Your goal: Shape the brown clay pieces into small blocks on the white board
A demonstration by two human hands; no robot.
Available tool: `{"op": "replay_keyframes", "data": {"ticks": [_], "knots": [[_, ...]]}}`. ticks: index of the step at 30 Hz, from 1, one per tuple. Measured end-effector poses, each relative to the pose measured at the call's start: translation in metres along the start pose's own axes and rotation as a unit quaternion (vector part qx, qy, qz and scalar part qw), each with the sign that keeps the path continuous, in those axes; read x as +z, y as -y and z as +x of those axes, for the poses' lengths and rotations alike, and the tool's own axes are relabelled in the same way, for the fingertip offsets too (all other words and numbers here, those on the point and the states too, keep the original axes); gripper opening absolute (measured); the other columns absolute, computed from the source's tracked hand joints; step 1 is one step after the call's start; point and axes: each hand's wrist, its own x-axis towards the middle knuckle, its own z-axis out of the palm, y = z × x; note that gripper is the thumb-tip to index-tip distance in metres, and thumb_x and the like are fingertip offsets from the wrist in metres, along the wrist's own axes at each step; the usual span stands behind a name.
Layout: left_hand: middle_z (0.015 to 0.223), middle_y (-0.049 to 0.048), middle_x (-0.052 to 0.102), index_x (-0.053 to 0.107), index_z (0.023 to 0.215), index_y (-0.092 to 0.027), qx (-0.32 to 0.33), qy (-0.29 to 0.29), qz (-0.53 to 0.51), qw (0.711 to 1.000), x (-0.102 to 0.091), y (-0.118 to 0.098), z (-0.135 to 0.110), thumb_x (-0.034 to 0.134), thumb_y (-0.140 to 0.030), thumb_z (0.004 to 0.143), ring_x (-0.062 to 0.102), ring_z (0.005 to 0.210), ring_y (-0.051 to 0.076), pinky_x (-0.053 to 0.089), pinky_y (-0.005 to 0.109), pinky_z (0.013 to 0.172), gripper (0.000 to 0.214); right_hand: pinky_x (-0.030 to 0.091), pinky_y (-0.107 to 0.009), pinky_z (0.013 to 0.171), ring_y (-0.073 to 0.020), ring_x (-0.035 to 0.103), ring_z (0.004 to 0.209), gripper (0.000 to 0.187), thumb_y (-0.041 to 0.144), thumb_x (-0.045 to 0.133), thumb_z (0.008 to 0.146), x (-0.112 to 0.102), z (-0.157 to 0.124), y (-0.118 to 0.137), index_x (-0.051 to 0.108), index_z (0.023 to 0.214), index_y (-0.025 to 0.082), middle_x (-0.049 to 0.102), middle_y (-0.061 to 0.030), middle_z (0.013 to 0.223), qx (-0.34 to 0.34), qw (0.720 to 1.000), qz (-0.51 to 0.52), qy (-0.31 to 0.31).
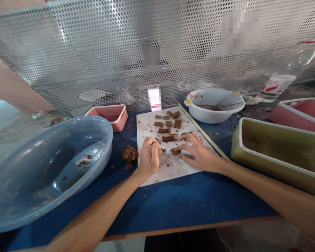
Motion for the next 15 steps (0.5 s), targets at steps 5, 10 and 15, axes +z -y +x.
{"op": "replay_keyframes", "data": {"ticks": [5, 10, 15], "knots": [[0.075, 0.0060, 0.054, 0.041, 0.064, -0.024, 0.006, -0.004, 0.000, 1.000, 0.0004, 0.0015, 0.0002, 0.029, -0.031, 0.116, 0.053, 0.083, 0.024, 0.047, 0.042, 0.083, 0.053, 0.048, -0.063, 0.117, -0.0351, 0.056, 0.131, 0.022, 0.037, 0.064, 0.100, 0.0014, 0.0002, -0.0007, 0.079, 0.116, 0.033, 0.058, -0.0102, 0.143, 0.004, 1.000, -0.002, -0.007], [0.075, 0.0062, 0.054, 0.040, 0.064, -0.024, 0.003, -0.002, -0.006, 1.000, 0.0001, 0.0007, 0.0001, 0.029, -0.030, 0.115, 0.053, 0.084, 0.023, 0.047, 0.042, 0.082, 0.052, 0.045, -0.063, 0.117, -0.0348, 0.056, 0.131, 0.021, 0.038, 0.063, 0.101, 0.0023, 0.0000, -0.0015, 0.079, 0.114, 0.034, 0.059, -0.0095, 0.143, 0.004, 1.000, -0.004, -0.005], [0.075, 0.0063, 0.053, 0.039, 0.064, -0.025, 0.006, -0.001, 0.009, 1.000, -0.0003, -0.0001, 0.0013, 0.028, -0.028, 0.115, 0.052, 0.082, 0.024, 0.047, 0.042, 0.082, 0.052, 0.047, -0.063, 0.110, -0.0369, 0.053, 0.133, 0.027, 0.045, 0.067, 0.100, 0.0050, 0.0018, 0.0004, 0.075, 0.123, 0.034, 0.058, -0.0103, 0.143, 0.042, 0.999, -0.021, -0.003]]}}
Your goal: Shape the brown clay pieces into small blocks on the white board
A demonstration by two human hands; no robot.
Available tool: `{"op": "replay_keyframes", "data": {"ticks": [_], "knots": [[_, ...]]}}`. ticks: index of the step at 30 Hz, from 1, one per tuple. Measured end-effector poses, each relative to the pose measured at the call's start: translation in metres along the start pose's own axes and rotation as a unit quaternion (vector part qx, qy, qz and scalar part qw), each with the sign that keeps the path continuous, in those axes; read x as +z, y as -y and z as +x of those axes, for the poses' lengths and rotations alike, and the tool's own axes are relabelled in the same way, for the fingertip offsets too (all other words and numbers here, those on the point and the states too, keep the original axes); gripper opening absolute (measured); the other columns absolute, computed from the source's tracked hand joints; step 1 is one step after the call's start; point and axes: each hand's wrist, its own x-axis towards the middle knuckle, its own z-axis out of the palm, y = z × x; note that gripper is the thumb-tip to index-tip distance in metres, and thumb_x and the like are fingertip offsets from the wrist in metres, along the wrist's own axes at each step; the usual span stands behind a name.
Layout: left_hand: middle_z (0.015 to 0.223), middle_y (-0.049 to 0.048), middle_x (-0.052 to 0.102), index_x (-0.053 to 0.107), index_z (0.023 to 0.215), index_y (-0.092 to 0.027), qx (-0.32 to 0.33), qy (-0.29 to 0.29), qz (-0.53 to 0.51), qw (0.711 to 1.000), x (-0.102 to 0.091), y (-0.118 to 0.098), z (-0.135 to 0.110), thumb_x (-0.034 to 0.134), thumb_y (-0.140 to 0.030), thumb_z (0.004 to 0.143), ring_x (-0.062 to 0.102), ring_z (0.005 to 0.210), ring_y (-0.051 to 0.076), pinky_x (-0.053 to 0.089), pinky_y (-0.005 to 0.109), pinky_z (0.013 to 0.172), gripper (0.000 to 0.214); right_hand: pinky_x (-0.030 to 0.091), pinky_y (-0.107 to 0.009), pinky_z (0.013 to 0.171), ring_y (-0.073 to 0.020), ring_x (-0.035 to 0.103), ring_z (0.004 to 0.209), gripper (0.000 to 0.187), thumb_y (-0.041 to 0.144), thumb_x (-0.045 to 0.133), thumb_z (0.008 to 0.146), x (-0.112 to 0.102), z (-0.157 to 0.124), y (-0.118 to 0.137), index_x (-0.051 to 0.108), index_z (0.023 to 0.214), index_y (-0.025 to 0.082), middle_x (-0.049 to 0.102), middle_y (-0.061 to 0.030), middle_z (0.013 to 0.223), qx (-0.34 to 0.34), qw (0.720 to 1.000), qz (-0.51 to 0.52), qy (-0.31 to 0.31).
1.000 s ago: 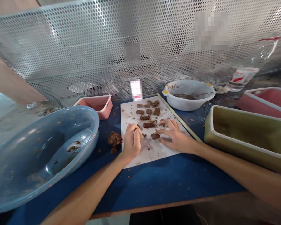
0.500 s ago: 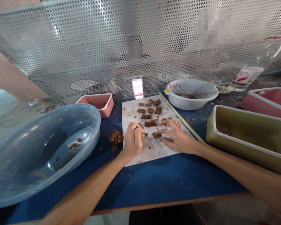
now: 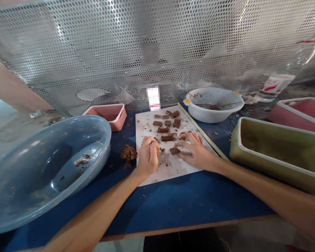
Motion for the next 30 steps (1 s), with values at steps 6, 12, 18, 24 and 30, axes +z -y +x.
{"op": "replay_keyframes", "data": {"ticks": [6, 12, 18, 24, 30], "knots": [[0.073, 0.0055, 0.052, 0.039, 0.065, -0.024, 0.007, -0.004, -0.007, 1.000, 0.001, 0.000, 0.001, 0.029, -0.026, 0.114, 0.051, 0.081, 0.023, 0.044, 0.042, 0.079, 0.050, 0.044, -0.067, 0.109, -0.0423, 0.049, 0.137, 0.035, 0.051, 0.072, 0.096, 0.004, 0.007, 0.004, 0.076, 0.125, 0.032, 0.056, -0.0132, 0.147, 0.041, 0.998, -0.035, 0.028], [0.076, 0.0065, 0.055, 0.041, 0.066, -0.025, -0.004, 0.000, 0.005, 1.000, 0.002, 0.001, 0.001, 0.029, -0.029, 0.114, 0.052, 0.083, 0.024, 0.046, 0.042, 0.082, 0.050, 0.047, -0.071, 0.106, -0.0439, 0.050, 0.137, 0.033, 0.054, 0.071, 0.095, 0.008, 0.011, 0.001, 0.077, 0.120, 0.033, 0.056, -0.0125, 0.148, 0.044, 0.997, -0.049, 0.034], [0.076, 0.0060, 0.054, 0.041, 0.066, -0.025, -0.007, -0.002, 0.005, 1.000, 0.002, -0.001, 0.002, 0.031, -0.027, 0.114, 0.052, 0.083, 0.024, 0.047, 0.042, 0.082, 0.048, 0.045, -0.071, 0.107, -0.0443, 0.048, 0.137, 0.029, 0.052, 0.073, 0.094, 0.011, 0.013, 0.002, 0.078, 0.115, 0.033, 0.055, -0.0131, 0.147, 0.045, 0.998, -0.035, 0.029], [0.077, 0.0061, 0.055, 0.041, 0.067, -0.025, -0.005, -0.002, -0.004, 1.000, 0.003, 0.000, 0.001, 0.030, -0.027, 0.114, 0.053, 0.085, 0.024, 0.047, 0.041, 0.083, 0.049, 0.042, -0.069, 0.109, -0.0420, 0.046, 0.139, 0.025, 0.045, 0.076, 0.091, 0.010, 0.015, 0.004, 0.077, 0.112, 0.031, 0.053, -0.0123, 0.147, 0.062, 0.997, -0.023, 0.043], [0.079, 0.0069, 0.055, 0.041, 0.066, -0.024, -0.007, 0.002, 0.002, 1.000, 0.003, 0.001, 0.002, 0.030, -0.028, 0.114, 0.053, 0.086, 0.024, 0.048, 0.041, 0.084, 0.050, 0.040, -0.070, 0.110, -0.0427, 0.044, 0.140, 0.026, 0.046, 0.077, 0.090, 0.006, 0.017, 0.007, 0.076, 0.110, 0.029, 0.052, -0.0135, 0.148, 0.062, 0.996, -0.009, 0.056]]}}
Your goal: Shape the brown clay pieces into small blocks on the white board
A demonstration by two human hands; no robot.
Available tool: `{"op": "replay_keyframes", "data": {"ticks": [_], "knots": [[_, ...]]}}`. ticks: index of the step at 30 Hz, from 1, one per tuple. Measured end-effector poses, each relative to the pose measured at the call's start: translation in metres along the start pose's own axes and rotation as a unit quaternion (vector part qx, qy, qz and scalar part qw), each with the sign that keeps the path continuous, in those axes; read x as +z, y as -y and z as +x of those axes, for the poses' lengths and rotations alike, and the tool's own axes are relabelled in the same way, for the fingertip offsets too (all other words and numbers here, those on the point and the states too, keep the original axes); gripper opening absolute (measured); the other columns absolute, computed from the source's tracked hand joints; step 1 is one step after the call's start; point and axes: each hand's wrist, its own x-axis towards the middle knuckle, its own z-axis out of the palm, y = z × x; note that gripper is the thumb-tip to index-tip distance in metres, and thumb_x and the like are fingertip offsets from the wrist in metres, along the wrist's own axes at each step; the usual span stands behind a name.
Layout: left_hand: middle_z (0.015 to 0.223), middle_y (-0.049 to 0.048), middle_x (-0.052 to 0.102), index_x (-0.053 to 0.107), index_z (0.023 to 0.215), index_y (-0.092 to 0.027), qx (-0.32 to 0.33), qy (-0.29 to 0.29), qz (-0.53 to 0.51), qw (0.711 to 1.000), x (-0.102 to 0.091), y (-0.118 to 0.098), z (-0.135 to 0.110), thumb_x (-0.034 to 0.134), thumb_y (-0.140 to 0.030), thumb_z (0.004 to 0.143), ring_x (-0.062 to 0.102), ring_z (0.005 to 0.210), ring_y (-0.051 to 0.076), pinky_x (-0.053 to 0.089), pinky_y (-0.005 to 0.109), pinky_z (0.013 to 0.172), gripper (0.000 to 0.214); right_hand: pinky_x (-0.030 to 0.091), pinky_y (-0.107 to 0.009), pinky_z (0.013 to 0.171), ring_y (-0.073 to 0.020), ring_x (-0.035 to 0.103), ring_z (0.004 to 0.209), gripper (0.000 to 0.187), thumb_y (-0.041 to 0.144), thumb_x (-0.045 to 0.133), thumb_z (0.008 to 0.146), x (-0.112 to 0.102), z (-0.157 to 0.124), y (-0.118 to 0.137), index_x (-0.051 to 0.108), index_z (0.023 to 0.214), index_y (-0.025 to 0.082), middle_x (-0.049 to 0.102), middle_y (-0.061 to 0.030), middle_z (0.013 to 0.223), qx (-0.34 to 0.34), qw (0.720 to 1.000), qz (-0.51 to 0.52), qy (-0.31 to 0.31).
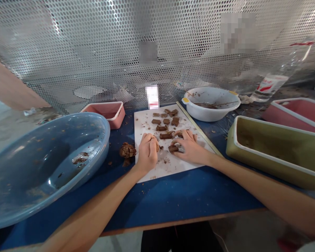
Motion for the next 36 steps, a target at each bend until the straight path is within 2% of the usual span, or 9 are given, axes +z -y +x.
{"op": "replay_keyframes", "data": {"ticks": [3, 6, 9, 22, 28, 32, 36], "knots": [[0.079, 0.0068, 0.055, 0.041, 0.066, -0.024, 0.007, 0.001, 0.000, 1.000, 0.000, 0.000, 0.000, 0.030, -0.026, 0.114, 0.053, 0.086, 0.024, 0.047, 0.042, 0.084, 0.050, 0.040, -0.071, 0.111, -0.0428, 0.044, 0.139, 0.032, 0.054, 0.078, 0.090, -0.003, -0.001, 0.001, 0.076, 0.111, 0.030, 0.052, -0.0130, 0.148, -0.004, 1.000, -0.003, 0.003], [0.078, 0.0065, 0.055, 0.040, 0.066, -0.024, 0.009, 0.000, -0.002, 1.000, 0.000, -0.001, 0.001, 0.030, -0.025, 0.115, 0.052, 0.086, 0.024, 0.046, 0.041, 0.084, 0.050, 0.039, -0.071, 0.112, -0.0410, 0.045, 0.140, 0.037, 0.064, 0.061, 0.101, -0.004, -0.002, 0.001, 0.076, 0.112, 0.031, 0.051, -0.0115, 0.149, 0.000, 1.000, 0.005, 0.011], [0.078, 0.0059, 0.054, 0.040, 0.067, -0.024, 0.014, -0.001, -0.005, 1.000, 0.000, -0.001, 0.001, 0.031, -0.023, 0.114, 0.051, 0.085, 0.023, 0.045, 0.041, 0.083, 0.048, 0.039, -0.070, 0.112, -0.0407, 0.043, 0.142, 0.041, 0.061, 0.047, 0.108, -0.005, -0.001, 0.000, 0.076, 0.113, 0.032, 0.051, -0.0115, 0.149, 0.008, 1.000, 0.014, 0.020], [0.079, 0.0043, 0.052, 0.042, 0.068, -0.023, 0.025, -0.004, -0.018, 1.000, 0.001, 0.001, 0.001, 0.032, -0.021, 0.115, 0.050, 0.085, 0.022, 0.042, 0.041, 0.082, 0.048, 0.039, -0.068, 0.113, -0.0405, 0.044, 0.138, 0.032, 0.058, 0.065, 0.099, -0.010, -0.003, 0.006, 0.071, 0.112, 0.029, 0.051, -0.0117, 0.146, 0.013, 0.999, 0.039, 0.031], [0.078, 0.0046, 0.053, 0.042, 0.068, -0.023, 0.020, -0.003, -0.022, 1.000, 0.001, 0.001, 0.000, 0.032, -0.022, 0.115, 0.050, 0.085, 0.023, 0.043, 0.041, 0.083, 0.048, 0.039, -0.065, 0.117, -0.0388, 0.044, 0.142, 0.033, 0.047, 0.077, 0.089, -0.015, -0.009, 0.011, 0.064, 0.114, 0.029, 0.052, -0.0106, 0.145, -0.007, 0.999, 0.014, 0.028], [0.077, 0.0047, 0.052, 0.041, 0.067, -0.023, 0.024, 0.000, -0.026, 0.999, 0.001, 0.001, 0.000, 0.031, -0.021, 0.115, 0.051, 0.085, 0.023, 0.042, 0.042, 0.082, 0.048, 0.040, -0.064, 0.117, -0.0380, 0.046, 0.141, 0.037, 0.048, 0.078, 0.089, -0.018, -0.014, 0.011, 0.062, 0.117, 0.029, 0.052, -0.0107, 0.146, -0.030, 0.999, -0.001, 0.017], [0.079, 0.0050, 0.053, 0.042, 0.068, -0.023, 0.027, 0.001, -0.019, 0.999, 0.000, 0.001, 0.000, 0.031, -0.022, 0.115, 0.051, 0.086, 0.023, 0.043, 0.042, 0.082, 0.048, 0.038, -0.064, 0.117, -0.0374, 0.046, 0.141, 0.031, 0.044, 0.075, 0.093, -0.019, -0.017, 0.007, 0.063, 0.117, 0.030, 0.054, -0.0098, 0.146, -0.046, 0.999, 0.014, 0.010]]}}
